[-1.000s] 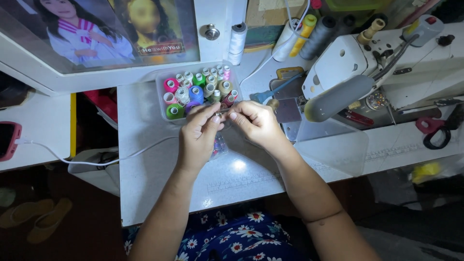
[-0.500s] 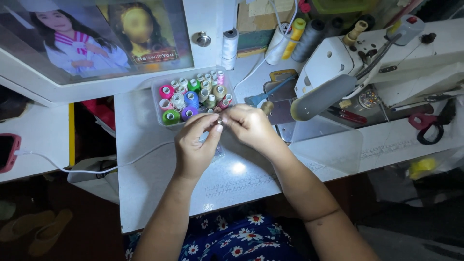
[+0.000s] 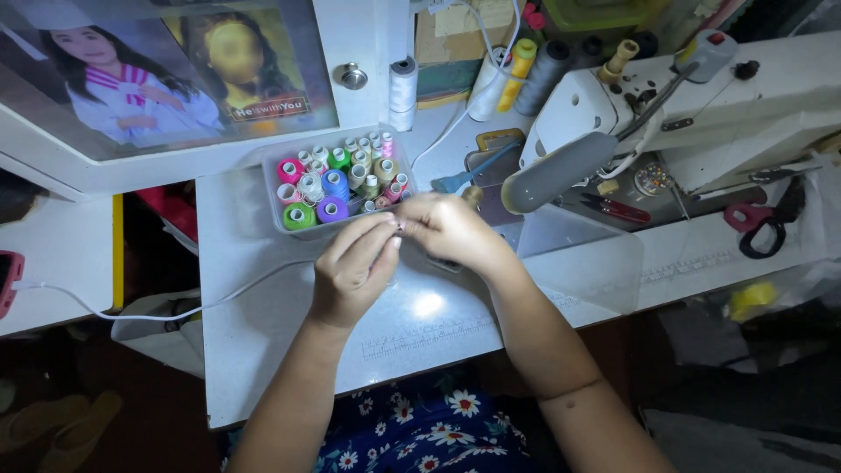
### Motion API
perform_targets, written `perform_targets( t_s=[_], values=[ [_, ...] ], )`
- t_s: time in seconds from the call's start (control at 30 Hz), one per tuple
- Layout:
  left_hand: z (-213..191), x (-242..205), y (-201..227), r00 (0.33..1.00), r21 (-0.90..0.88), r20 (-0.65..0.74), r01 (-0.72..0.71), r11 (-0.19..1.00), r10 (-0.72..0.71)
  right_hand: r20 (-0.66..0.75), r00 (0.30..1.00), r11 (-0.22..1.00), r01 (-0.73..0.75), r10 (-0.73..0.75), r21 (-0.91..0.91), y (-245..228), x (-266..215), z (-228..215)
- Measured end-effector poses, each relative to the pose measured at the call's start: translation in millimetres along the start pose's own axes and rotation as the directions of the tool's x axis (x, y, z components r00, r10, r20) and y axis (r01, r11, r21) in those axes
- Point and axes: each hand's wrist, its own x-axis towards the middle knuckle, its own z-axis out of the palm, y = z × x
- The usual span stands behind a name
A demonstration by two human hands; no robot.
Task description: Organizing and inspecting small sewing supplies including bobbins and pins at a sewing workstation.
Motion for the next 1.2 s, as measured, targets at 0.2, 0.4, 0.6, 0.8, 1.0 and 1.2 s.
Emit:
perform_targets(
  t_s=[0.2,0.4,0.6,0.8,1.0,1.2],
  values=[
    [-4,-3,-16,0.999,0.047,-0.029,0.032,0.998,-0.031,0.183,0.979,0.995,-0.094,0.086,0.036,-18,-9,-12],
    [3,-8,-21,1.0,0.064,0.021,0.0,0.998,-0.002,0.069,0.997,0.992,-0.025,0.016,0.125,-41,-3,-22],
    [10,-15,-23,0.977,-0.136,0.109,0.197,0.971,-0.183,-0.125,0.992,0.969,0.01,0.022,0.248,-4,-2,-11],
    [16,-18,-25,0.914,-0.376,0.089,0.399,0.836,-0.396,-0.166,0.971,0.668,0.008,0.174,0.744,15,-3,8],
    [15,-18,-20,0.844,-0.481,0.2,0.527,0.701,-0.497,-0.186,0.949,0.543,0.018,0.256,0.839,17,3,16],
    [17,-18,-14,0.789,-0.541,0.274,0.599,0.59,-0.55,-0.166,0.955,0.542,0.007,0.246,0.841,11,7,25]
  ],
)
